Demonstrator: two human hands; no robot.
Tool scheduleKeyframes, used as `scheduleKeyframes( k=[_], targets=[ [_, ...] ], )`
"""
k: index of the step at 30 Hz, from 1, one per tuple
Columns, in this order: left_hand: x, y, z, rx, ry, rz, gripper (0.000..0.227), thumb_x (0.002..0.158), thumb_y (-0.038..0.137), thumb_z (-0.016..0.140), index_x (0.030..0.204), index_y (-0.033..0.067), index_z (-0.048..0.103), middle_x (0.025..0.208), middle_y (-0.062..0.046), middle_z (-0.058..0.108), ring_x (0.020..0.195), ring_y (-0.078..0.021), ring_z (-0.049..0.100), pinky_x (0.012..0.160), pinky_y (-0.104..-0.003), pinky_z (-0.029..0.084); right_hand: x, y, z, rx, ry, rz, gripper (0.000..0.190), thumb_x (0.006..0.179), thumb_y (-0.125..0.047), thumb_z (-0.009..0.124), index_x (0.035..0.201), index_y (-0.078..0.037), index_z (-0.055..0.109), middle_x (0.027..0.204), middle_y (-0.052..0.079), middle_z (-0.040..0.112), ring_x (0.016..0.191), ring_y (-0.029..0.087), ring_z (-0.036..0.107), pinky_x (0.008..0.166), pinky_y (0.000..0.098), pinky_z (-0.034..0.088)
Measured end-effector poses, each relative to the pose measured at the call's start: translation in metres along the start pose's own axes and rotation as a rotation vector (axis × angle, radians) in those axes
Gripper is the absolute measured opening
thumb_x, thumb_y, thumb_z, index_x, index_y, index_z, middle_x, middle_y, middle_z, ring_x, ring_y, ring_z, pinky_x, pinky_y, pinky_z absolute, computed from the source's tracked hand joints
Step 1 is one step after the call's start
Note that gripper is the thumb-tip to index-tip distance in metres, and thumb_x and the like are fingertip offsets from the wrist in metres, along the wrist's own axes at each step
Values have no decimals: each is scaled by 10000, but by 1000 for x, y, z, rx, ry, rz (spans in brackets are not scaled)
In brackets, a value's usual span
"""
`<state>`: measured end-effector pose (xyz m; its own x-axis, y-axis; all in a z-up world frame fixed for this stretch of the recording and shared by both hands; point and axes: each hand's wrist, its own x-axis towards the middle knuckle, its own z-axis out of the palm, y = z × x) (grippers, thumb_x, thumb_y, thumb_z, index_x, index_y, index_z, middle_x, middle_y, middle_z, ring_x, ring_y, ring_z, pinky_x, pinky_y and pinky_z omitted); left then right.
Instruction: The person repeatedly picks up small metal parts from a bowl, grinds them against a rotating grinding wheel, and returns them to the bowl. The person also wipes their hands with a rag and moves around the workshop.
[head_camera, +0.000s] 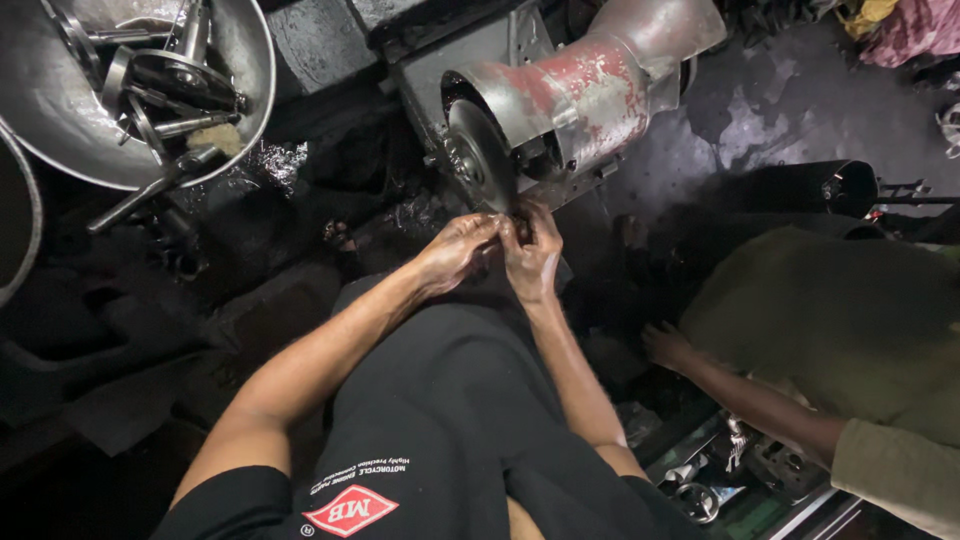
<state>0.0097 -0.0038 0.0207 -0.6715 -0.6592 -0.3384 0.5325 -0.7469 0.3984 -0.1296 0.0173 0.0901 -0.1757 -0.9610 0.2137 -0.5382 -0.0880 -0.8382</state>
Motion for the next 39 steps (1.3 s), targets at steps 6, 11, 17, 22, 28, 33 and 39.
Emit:
scheduleKeyframes(
  k=[6, 11, 17, 22, 28, 33, 39],
  targets=[
    [-8, 12, 14, 0, -111, -47, 273, 1098, 256, 497, 1200, 36, 622, 1154, -46, 694, 1058, -146, 663, 969, -343, 561, -8, -1, 2, 42, 36, 167, 246, 922, -80, 771, 1113, 53, 689, 1040, 88, 657, 799, 140, 545, 707, 272, 485],
    [-22, 20, 9, 314, 35, 18, 276, 1020, 183, 608, 1264, 54, 622, 1139, -22, 683, 1045, -106, 650, 928, -312, 521, -16, -6, -14, 144, -85, 18, 175, 948, -58, 751, 1097, 16, 696, 1136, 83, 636, 1000, 154, 663, 838, 279, 579],
    [-36, 10, -18, 382, 64, 3, 197, 1001, 183, 663, 1112, 23, 696, 1015, -53, 739, 916, -146, 720, 900, -328, 596, -38, 5, -31, 585, -335, 576, 201, 936, -83, 724, 1116, 5, 704, 1015, 84, 731, 921, 151, 682, 846, 304, 572],
    [-35, 9, -21, 253, 122, -63, 216, 1026, 217, 627, 1082, 19, 691, 992, -68, 747, 910, -164, 720, 889, -339, 607, -38, 18, -27, 722, -364, 592, 190, 956, -71, 733, 1105, 45, 716, 1030, 97, 727, 952, 161, 673, 892, 309, 561],
    [-37, 30, -11, 71, -45, -82, 237, 1056, 248, 579, 1103, 47, 695, 1000, -58, 746, 880, -137, 709, 853, -318, 601, -18, 23, -12, 826, -318, 695, 186, 1022, -113, 668, 1099, 55, 691, 997, 122, 698, 910, 199, 642, 819, 340, 528],
    [-32, 36, 3, 34, 68, -35, 203, 1036, 237, 586, 1085, 74, 697, 978, -34, 736, 773, -106, 672, 708, -302, 610, -8, 20, 3, 1229, -349, 813, 187, 1030, -187, 610, 1034, 0, 616, 1014, 156, 699, 922, 285, 691, 799, 403, 570],
    [-25, 35, 5, 147, 102, 10, 177, 1031, 216, 622, 1041, 50, 685, 932, -46, 721, 722, -134, 675, 659, -303, 608, -13, 19, 6, 1259, -270, 840, 270, 1004, -245, 596, 1113, -7, 659, 1044, 126, 685, 926, 255, 672, 762, 364, 534]
  ],
)
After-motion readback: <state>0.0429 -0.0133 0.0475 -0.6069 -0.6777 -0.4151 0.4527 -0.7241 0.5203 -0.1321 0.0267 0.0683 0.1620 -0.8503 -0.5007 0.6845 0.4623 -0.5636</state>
